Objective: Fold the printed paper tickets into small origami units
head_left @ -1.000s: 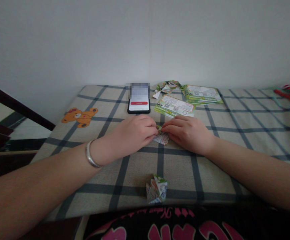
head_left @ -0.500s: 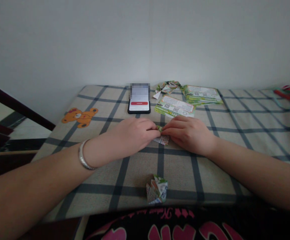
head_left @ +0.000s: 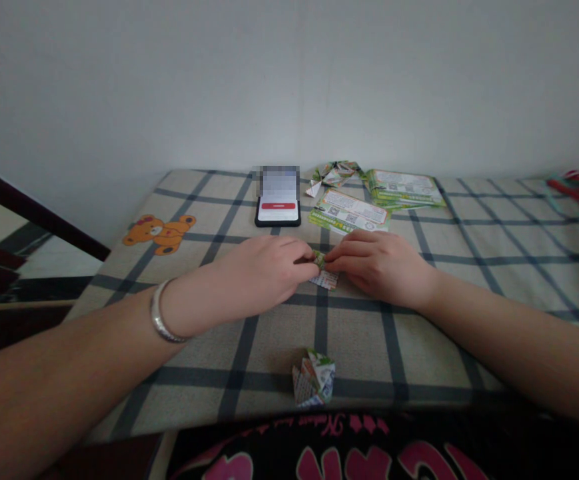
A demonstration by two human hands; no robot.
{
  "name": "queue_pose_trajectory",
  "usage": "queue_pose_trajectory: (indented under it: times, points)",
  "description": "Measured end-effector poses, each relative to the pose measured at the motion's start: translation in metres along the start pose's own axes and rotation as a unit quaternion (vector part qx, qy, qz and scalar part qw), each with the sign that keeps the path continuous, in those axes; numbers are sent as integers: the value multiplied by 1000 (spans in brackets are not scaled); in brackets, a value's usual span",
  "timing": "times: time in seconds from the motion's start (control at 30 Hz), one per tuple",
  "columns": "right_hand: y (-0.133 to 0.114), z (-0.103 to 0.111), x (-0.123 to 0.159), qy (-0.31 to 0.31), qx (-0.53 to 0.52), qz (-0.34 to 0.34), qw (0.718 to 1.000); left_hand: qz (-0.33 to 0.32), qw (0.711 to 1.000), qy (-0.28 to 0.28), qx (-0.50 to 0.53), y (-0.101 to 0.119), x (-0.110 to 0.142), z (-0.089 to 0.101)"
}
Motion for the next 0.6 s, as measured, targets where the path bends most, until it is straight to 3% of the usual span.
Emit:
queue_pose_trajectory:
  times: [0.6]
  points:
    - [3, 0, 2, 3, -5, -7, 1000, -20, 999, 5, 42, -7, 4, 1]
Point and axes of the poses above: each hand's wrist, its own x-axis away from the middle knuckle, its own z-axis out of the back of the hand, y = z × x, the point moved 1 cm from there along -x, towards the middle knuckle, and after that the axes turned 1 degree about x, right-handed, at the moved point
